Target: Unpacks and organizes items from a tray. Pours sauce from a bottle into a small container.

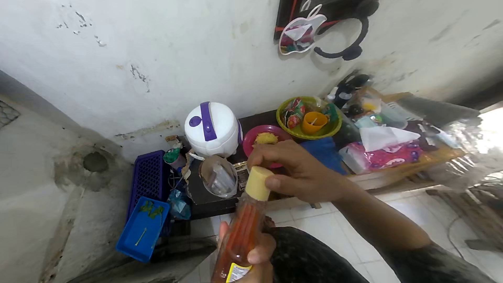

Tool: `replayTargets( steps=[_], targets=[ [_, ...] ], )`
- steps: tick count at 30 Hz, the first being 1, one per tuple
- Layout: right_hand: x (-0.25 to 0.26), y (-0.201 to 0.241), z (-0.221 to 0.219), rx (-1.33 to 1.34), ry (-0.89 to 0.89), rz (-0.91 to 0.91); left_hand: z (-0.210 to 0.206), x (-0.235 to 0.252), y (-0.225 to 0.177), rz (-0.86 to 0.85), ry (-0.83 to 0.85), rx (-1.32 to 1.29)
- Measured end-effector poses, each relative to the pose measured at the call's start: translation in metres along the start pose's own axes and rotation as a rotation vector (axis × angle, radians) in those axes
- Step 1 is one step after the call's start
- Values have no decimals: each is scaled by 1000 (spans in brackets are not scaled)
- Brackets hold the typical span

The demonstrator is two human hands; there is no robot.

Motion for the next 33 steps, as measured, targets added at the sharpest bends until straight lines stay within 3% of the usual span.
replayTargets(
  steps=[10, 14, 19, 25, 27, 29, 31, 33],
  targets=[
    [3, 7, -4, -28, 3, 90, 7, -5, -4, 66, 7, 34],
    [4, 4, -7, -251, -76, 286, 11, -7, -3, 96, 42, -16],
    [1, 7, -6, -580, -204, 552, 18, -22, -11, 123, -221, 75],
    [-7, 19, -3, -741, -186, 559, 0, -20, -19, 224, -267, 351],
    [-8, 5, -3, -752, -164, 493, 0, -21, -26, 207, -264, 527],
    [-10, -16, -4, -660, -136, 429, -3, -23, -34, 134, -300, 868],
    [-15, -33, -6, -612, -99, 302, -15, -22, -38, 16, -448, 1408],
    [-19, -45, -9, -706, -31, 83, -22, -16, -38, -74, -691, 2163]
  ],
)
Point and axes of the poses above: each hand's wrist, its own x-axis towards the middle knuckle, its own z-axis out of the back of the hand, y = z × x, the point moved 2 cm from there along x, towards the middle knuckle, and after that the axes turned 11 degrees about -x, right-handed, at the moved point
